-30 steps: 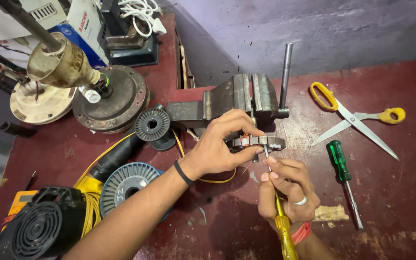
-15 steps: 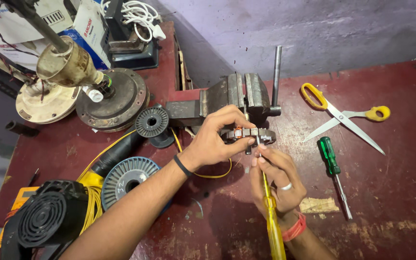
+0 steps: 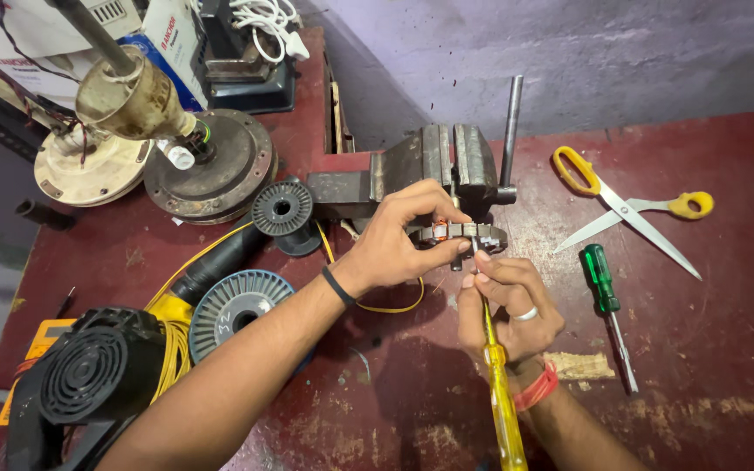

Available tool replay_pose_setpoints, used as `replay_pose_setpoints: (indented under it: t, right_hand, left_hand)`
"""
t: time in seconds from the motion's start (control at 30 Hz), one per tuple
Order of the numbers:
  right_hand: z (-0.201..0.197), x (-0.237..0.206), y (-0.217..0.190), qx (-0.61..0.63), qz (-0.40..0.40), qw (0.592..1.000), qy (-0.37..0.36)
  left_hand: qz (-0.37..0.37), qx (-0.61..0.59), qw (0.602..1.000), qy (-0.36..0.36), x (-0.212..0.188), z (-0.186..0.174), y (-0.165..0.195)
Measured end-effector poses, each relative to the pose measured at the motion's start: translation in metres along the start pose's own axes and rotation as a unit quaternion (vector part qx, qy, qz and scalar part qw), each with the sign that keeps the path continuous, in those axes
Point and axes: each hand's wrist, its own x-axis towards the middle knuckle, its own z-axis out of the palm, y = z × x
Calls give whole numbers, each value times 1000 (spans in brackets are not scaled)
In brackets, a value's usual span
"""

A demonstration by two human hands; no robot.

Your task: The person uses a yellow-handled screwdriver to adjust small components on a circular electrical part held in a bench vise. They repeatedly rotate the part and make fine adjustments to the internal wiring or contacts.

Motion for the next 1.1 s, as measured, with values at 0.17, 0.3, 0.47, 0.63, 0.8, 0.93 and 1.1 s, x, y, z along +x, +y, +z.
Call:
replay_pose_setpoints:
  t: [0.17,0.3,0.47,0.63,0.8,0.93,1.1]
  right_hand:
    - [-3,-4,-10,-4,25,1000,-4]
    - [-5,-11,-12,2,33,999,-6]
    - [-9,-16,-1,1,11,1000,-20]
    - [-9,-16,9,13,-4,1000,-21]
    - [-12,-16,6,16,14,1000,-6]
    - [-14,-21,-1,12,49,999,1]
    - [-13,-22,6,15,16,1000,-8]
  left_hand:
    - [9,12,1000,5,0,0,0]
    - [5,13,1000,2,1,0,-1]
    - [8,5,1000,-3,1,0,-2]
    - [18,13,1000,-1,3,1,-2]
    - [9,11,1000,2,4,1,-1]
    - [-1,5,1000,5,3,3,-1]
    - [1,7,1000,3,3,3,-4]
